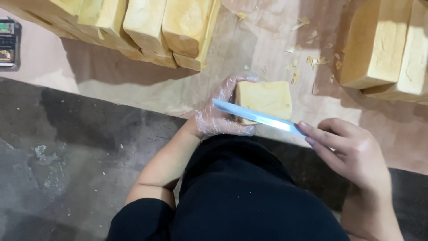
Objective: The person uses a long knife to shave or trim the outer surfaces of loaf-shaped bread pieces, handling the pieces one at a time and placing them in stacks on the table.
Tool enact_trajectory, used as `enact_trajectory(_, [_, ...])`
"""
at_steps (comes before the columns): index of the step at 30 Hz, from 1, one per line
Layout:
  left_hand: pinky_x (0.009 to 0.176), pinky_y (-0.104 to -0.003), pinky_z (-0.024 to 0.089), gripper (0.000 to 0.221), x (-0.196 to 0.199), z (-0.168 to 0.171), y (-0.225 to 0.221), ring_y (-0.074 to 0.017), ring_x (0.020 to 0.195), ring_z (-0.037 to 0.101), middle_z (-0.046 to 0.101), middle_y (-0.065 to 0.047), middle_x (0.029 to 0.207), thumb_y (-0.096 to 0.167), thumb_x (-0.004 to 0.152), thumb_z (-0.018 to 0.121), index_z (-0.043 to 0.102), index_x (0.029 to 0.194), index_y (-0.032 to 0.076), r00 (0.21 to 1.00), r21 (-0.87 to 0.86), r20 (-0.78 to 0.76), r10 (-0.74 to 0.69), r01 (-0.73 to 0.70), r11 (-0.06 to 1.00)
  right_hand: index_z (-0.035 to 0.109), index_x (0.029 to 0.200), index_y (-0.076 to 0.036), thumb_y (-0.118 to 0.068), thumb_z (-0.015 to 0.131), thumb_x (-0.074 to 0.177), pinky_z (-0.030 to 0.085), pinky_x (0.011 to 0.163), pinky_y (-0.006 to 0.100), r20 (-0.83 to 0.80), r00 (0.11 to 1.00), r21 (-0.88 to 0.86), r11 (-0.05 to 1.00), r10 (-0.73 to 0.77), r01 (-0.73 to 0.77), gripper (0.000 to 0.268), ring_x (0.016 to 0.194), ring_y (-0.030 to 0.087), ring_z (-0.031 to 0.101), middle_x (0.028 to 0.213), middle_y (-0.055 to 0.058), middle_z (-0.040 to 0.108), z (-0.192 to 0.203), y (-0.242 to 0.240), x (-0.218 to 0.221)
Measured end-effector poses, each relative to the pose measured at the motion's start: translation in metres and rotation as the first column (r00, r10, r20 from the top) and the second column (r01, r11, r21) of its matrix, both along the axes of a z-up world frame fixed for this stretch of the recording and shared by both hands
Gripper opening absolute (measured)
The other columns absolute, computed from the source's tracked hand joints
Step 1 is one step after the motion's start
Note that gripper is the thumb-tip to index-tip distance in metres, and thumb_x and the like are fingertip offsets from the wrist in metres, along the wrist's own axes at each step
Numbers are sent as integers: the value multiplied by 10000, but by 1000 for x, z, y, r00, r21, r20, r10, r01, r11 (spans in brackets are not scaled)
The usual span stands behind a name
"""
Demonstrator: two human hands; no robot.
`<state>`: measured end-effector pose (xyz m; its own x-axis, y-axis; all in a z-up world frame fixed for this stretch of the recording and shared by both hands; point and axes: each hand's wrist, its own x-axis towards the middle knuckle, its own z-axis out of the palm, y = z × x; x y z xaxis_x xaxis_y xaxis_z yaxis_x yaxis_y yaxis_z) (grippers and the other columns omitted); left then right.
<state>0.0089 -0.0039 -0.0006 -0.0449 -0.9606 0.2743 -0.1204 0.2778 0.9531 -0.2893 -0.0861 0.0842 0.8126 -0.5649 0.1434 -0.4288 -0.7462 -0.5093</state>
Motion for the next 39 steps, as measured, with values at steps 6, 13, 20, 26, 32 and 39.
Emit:
enact_trajectory(6, [1153, -361, 491, 863, -1, 4, -1, -225, 1309, 617, 610, -94, 1355, 309, 771, 952, 457, 1446, 100, 999, -82, 24, -30, 32, 996, 770, 1194, -176, -85, 768, 821, 478, 571, 362, 3, 996, -52, 995, 88, -87, 384, 653, 222, 605, 816, 72, 636, 4, 0, 12])
enact_trajectory(13, [1185, -395, 484, 905, 0, -3, 8, -247, 1377, 586, 585, -105, 1434, 263, 728, 951, 440, 1456, 95, 999, 24, 45, 12, -13, 1000, 795, 1184, -168, -85, 797, 837, 479, 600, 374, -20, 999, -134, 991, -34, 31, 357, 673, 234, 614, 832, 87, 653, -3, 5, 5])
enact_trajectory(20, [1165, -400, 473, 945, 2, -11, 15, -227, 1345, 562, 576, -117, 1384, 230, 665, 951, 434, 1443, 83, 974, 170, -224, 41, -3, 985, 760, 1279, -132, -15, 752, 979, 500, 604, 263, 112, 972, -70, 975, -205, 213, 322, 744, 145, 651, 959, 68, 702, -41, -17, -33])
enact_trajectory(26, [1162, -388, 477, 976, 7, -12, 13, -212, 1328, 574, 576, -96, 1371, 240, 665, 957, 429, 1470, 82, 996, 121, 9, 87, -87, 989, 764, 1189, -91, -22, 775, 867, 480, 586, 326, 126, 988, 7, 996, -86, 85, 329, 678, 162, 620, 869, 71, 674, -38, -4, -22])
enact_trajectory(32, [1174, -379, 479, 978, 7, -23, 14, -201, 1339, 539, 539, -85, 1386, 249, 719, 939, 378, 1503, 90, 985, 160, -170, 29, -2, 987, 786, 1184, -105, -44, 801, 856, 483, 609, 346, 49, 995, -101, 991, -85, 89, 333, 694, 219, 618, 874, 101, 663, -35, -1, -17])
enact_trajectory(39, [1157, -381, 486, 898, 1, -23, 18, -203, 1334, 562, 572, -94, 1376, 192, 709, 917, 426, 1452, 77, 973, 134, -181, 144, -121, 984, 735, 1332, -169, -60, 774, 1089, 511, 624, 236, 135, 932, -128, 927, -337, 354, 270, 789, 111, 639, 1032, 66, 707, -85, -15, -83])
